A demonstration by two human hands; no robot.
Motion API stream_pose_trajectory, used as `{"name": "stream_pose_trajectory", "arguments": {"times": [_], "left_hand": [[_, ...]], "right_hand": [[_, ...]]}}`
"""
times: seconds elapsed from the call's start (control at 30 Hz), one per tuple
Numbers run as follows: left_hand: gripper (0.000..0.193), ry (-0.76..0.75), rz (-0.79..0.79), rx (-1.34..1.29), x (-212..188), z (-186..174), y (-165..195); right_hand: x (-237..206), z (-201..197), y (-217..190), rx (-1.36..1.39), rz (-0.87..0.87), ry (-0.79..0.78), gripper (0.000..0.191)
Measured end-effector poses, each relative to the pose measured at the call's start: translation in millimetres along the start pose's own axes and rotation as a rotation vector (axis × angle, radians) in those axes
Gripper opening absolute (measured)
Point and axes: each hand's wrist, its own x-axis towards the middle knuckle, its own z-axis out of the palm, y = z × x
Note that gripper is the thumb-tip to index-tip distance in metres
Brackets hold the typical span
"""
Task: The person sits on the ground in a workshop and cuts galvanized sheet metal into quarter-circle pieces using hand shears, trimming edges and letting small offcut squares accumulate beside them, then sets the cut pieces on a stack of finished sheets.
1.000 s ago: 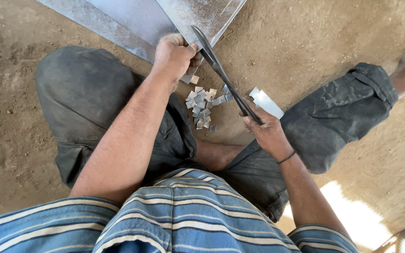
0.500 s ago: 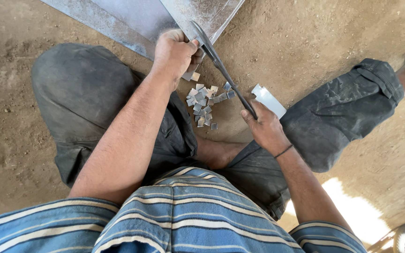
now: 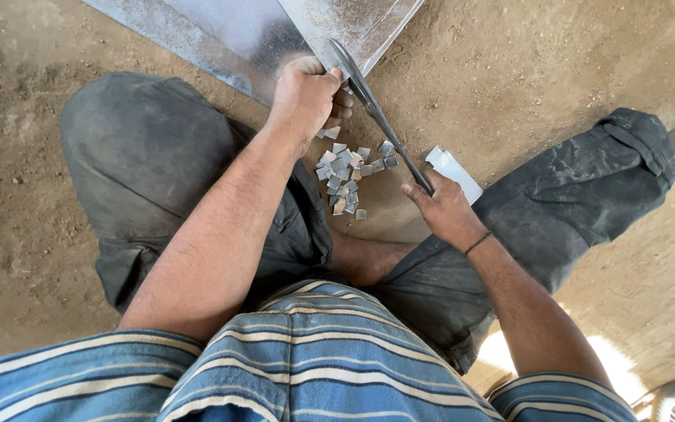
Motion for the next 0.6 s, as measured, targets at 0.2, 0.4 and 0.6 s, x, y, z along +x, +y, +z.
{"name": "stream_pose_trajectory", "arguments": {"times": [0.2,0.4,0.6], "left_hand": [[0.018,-0.019,0.046,-0.064,2,3,-6],[0.020,-0.058,-0.080,-0.349,6,4,-4],[0.024,-0.157,-0.160,-0.543,6,-4,-2]], "right_hand": [[5,6,-2,0.013,0.062,0.010,0.045],[3,11,-5,0.047,0.050,0.051,0.041],[-5,8,-17,-0.058,-0.046,0.179,0.039]]}}
